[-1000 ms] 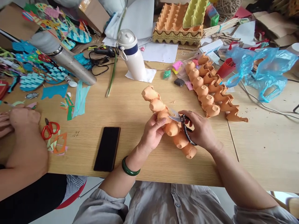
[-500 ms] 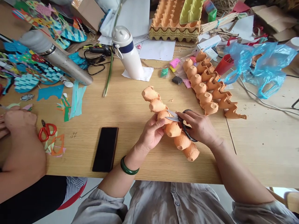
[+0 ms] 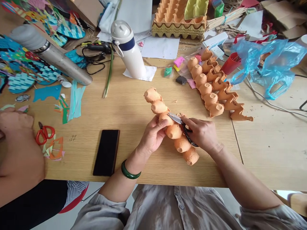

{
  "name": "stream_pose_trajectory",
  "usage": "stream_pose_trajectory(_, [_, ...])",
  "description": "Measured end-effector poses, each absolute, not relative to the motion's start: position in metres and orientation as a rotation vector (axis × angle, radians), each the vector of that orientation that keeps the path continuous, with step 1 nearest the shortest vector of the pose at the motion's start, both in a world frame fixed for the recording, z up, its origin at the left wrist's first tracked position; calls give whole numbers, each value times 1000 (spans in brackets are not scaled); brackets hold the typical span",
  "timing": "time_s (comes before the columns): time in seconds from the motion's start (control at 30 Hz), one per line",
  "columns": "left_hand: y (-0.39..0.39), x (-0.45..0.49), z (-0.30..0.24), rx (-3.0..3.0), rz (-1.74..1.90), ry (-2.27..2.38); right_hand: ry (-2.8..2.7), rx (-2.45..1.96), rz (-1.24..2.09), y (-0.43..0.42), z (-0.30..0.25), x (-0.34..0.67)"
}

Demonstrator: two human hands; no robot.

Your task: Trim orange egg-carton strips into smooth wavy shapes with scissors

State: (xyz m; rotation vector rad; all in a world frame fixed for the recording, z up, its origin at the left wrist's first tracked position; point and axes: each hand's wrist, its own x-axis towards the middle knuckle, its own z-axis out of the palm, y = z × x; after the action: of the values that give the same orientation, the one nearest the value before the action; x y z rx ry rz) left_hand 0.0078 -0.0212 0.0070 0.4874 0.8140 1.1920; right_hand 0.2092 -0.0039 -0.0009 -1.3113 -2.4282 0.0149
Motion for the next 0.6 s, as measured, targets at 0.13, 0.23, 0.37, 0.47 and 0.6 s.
stream_pose_trajectory(0.13, [-19,6,4,465,1196,823,-2392,-1350,82,-5,-6,206])
stream_pose_trajectory(0.23, [-18,4,4,474,1190,823,-2256,-1417,306,-3,-2,205])
stream_pose_trajectory(0.37, [-19,3,6,438,1181,788,-2109,-1484,656,3,12,208])
stream_pose_trajectory(0.47, [-20,3,8,388,1170,776,-2059,-1517,807,6,18,211])
stream_pose_trajectory(0.6, [-23,4,13,372,1164,800,-2035,-1523,848,6,16,208])
